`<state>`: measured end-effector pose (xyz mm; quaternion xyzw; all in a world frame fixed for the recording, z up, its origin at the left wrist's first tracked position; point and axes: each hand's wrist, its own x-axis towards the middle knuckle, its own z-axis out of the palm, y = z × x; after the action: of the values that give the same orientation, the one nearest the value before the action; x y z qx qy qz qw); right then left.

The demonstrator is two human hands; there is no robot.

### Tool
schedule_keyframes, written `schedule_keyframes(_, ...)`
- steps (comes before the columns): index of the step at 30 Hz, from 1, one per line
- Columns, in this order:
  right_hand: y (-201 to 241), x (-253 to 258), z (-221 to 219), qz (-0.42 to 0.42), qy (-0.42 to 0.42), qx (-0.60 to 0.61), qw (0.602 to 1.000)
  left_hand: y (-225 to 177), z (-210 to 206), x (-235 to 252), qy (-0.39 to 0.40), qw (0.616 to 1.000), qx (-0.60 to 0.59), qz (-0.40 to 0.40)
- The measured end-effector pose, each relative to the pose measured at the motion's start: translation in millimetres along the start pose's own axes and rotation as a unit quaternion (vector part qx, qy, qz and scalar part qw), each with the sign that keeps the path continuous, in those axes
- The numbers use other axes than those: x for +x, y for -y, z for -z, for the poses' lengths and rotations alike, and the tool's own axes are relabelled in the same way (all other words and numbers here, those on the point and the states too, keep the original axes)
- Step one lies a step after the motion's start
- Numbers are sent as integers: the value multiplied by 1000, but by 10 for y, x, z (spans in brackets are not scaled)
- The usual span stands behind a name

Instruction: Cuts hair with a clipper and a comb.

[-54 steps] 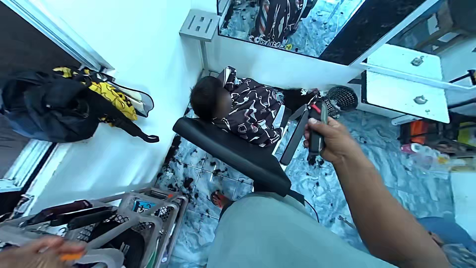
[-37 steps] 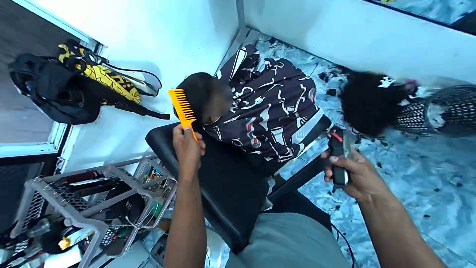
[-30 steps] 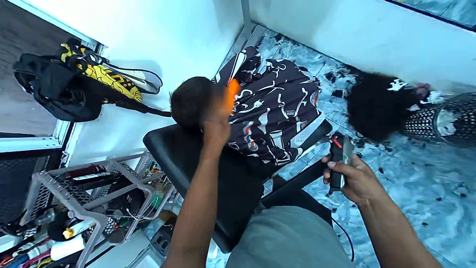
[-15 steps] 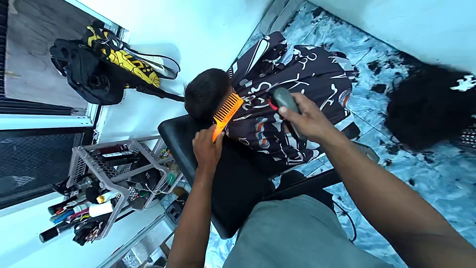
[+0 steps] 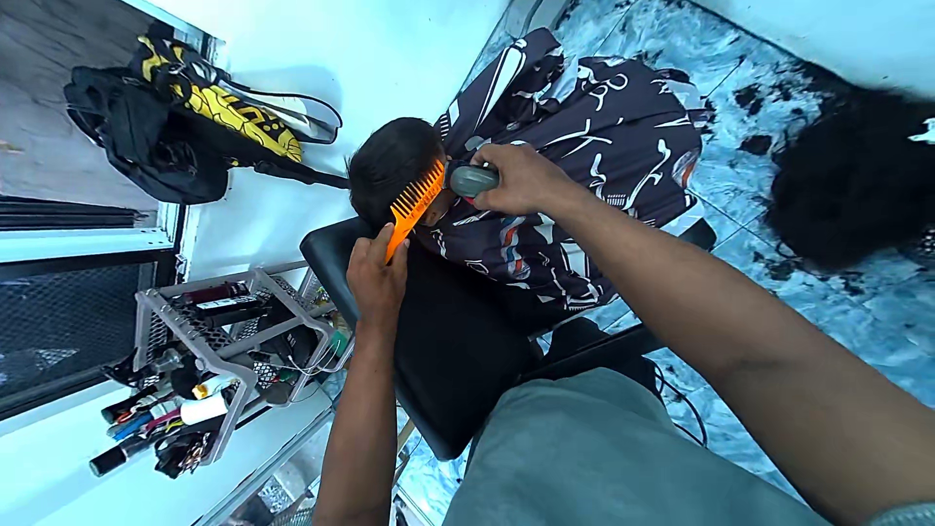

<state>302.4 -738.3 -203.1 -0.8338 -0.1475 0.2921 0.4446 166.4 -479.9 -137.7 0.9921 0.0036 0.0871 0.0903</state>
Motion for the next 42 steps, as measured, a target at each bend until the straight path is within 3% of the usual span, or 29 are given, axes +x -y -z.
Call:
schedule_keyframes(15, 140, 8, 18, 28, -13, -14, 999, 32, -51, 29, -50, 998, 22, -43)
schedule_keyframes(19, 164, -5, -8, -6, -15, -26, 1000, 41, -74, 27, -59, 996, 28, -53)
schedule_keyframes(23, 190, -4, 2, 35, -16, 8, 999, 51, -94, 50, -64, 995, 38, -61)
schedule_keyframes(27, 252, -30, 20, 5, -22, -28, 999, 45, -99, 67, -65, 995, 48, -66)
schedule_keyframes(31, 308, -32, 20, 45, -20, -13, 999, 50, -127, 93, -66, 994, 45, -71)
schedule_keyframes(36, 372, -46, 28, 37, -19, -31, 999, 54, -135, 122, -71, 993, 42, -83)
schedule_keyframes(38, 382, -47, 29, 60, -5, 9, 998, 54, -132, 127, -52, 994, 35, -87)
schedule_keyframes(42, 218, -171, 71, 5, -14, 58, 998, 76, -36, 37, 110, 989, 7, -97)
